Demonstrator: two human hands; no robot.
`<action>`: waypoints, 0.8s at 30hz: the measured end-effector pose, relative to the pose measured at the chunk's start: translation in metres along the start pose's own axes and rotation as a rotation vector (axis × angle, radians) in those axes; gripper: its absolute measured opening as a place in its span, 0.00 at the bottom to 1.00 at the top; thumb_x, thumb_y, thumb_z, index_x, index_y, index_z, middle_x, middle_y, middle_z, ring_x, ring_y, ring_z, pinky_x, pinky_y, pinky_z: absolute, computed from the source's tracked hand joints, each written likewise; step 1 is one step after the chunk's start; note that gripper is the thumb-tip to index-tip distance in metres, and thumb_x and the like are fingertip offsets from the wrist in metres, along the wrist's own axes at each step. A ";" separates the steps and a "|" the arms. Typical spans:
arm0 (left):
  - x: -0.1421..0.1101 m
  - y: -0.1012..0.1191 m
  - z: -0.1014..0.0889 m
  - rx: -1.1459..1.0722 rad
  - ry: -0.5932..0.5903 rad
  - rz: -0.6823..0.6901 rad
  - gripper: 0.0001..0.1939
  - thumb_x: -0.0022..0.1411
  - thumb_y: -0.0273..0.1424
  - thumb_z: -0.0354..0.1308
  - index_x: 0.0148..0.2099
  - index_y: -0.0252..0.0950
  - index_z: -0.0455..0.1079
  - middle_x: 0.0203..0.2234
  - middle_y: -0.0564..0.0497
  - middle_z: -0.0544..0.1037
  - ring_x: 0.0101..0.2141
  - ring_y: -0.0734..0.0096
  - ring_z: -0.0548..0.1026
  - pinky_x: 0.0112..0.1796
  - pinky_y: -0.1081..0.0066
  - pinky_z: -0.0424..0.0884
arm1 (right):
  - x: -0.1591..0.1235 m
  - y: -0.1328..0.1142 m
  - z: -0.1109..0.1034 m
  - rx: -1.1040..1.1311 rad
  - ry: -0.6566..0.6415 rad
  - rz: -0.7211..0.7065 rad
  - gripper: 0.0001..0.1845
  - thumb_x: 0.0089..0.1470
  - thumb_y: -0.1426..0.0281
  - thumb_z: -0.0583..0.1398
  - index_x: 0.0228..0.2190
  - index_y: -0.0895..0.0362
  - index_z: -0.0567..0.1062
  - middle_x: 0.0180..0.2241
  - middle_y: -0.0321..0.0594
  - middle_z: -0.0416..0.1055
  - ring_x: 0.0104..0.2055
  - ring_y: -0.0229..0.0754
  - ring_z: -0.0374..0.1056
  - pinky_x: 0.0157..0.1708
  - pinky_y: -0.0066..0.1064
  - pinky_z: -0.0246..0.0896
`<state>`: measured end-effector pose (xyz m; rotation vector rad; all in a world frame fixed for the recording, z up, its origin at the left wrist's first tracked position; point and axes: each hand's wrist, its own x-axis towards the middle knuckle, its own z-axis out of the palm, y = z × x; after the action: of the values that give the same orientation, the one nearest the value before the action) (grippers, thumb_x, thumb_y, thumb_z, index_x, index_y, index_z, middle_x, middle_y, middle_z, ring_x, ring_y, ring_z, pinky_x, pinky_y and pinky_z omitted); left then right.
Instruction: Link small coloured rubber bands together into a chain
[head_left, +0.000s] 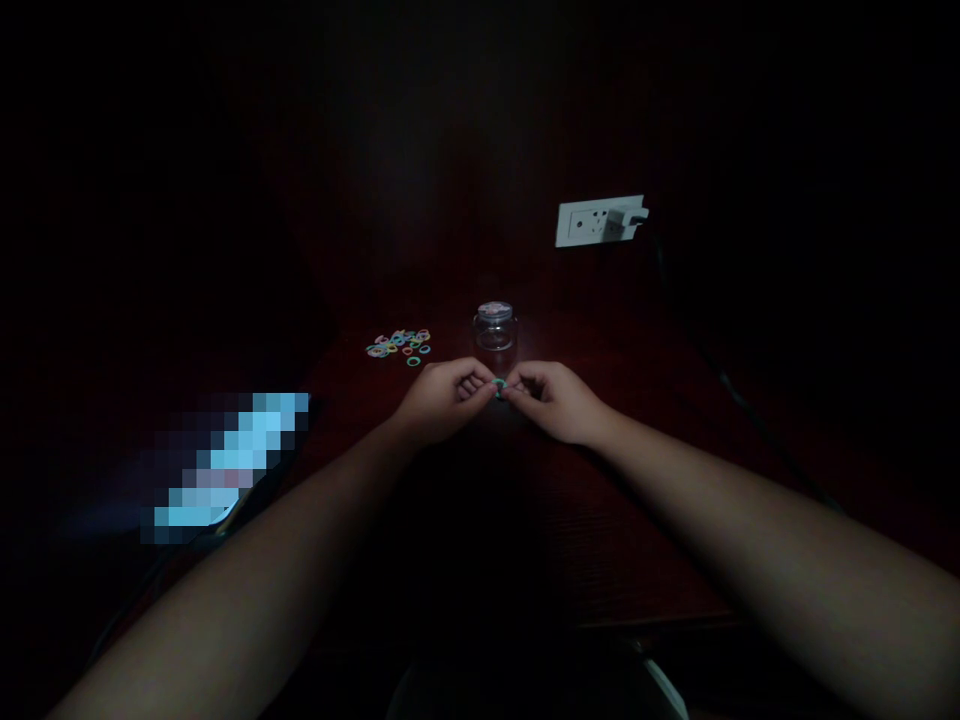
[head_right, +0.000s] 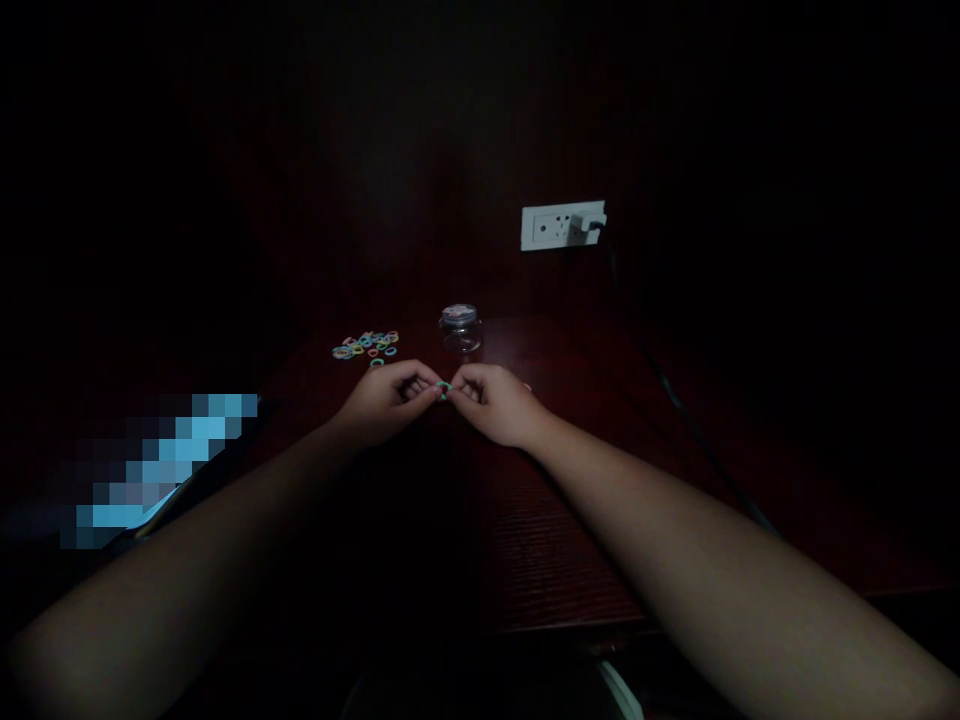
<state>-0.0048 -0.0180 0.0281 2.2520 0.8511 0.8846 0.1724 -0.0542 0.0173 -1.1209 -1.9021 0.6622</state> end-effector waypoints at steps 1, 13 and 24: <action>0.000 0.000 0.000 -0.001 0.001 0.001 0.10 0.55 0.34 0.54 0.34 0.33 0.70 0.24 0.50 0.74 0.24 0.78 0.68 0.26 0.77 0.66 | 0.000 0.000 0.000 -0.011 0.005 0.000 0.09 0.49 0.67 0.55 0.24 0.60 0.69 0.19 0.33 0.63 0.22 0.32 0.56 0.23 0.25 0.49; 0.001 -0.004 0.002 -0.002 -0.002 0.004 0.10 0.55 0.35 0.54 0.34 0.32 0.70 0.25 0.50 0.74 0.23 0.79 0.67 0.26 0.78 0.66 | 0.000 -0.002 0.000 -0.025 0.009 0.011 0.05 0.48 0.71 0.55 0.24 0.60 0.67 0.19 0.32 0.60 0.22 0.31 0.54 0.22 0.24 0.48; 0.002 -0.003 0.003 -0.020 -0.014 0.024 0.09 0.55 0.32 0.53 0.34 0.31 0.69 0.24 0.51 0.74 0.23 0.80 0.68 0.25 0.79 0.66 | -0.001 0.005 0.000 0.011 -0.028 0.031 0.09 0.48 0.66 0.56 0.24 0.59 0.68 0.19 0.32 0.60 0.21 0.32 0.53 0.22 0.25 0.49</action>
<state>-0.0025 -0.0157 0.0254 2.2528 0.8065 0.8841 0.1749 -0.0528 0.0127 -1.1411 -1.9064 0.7082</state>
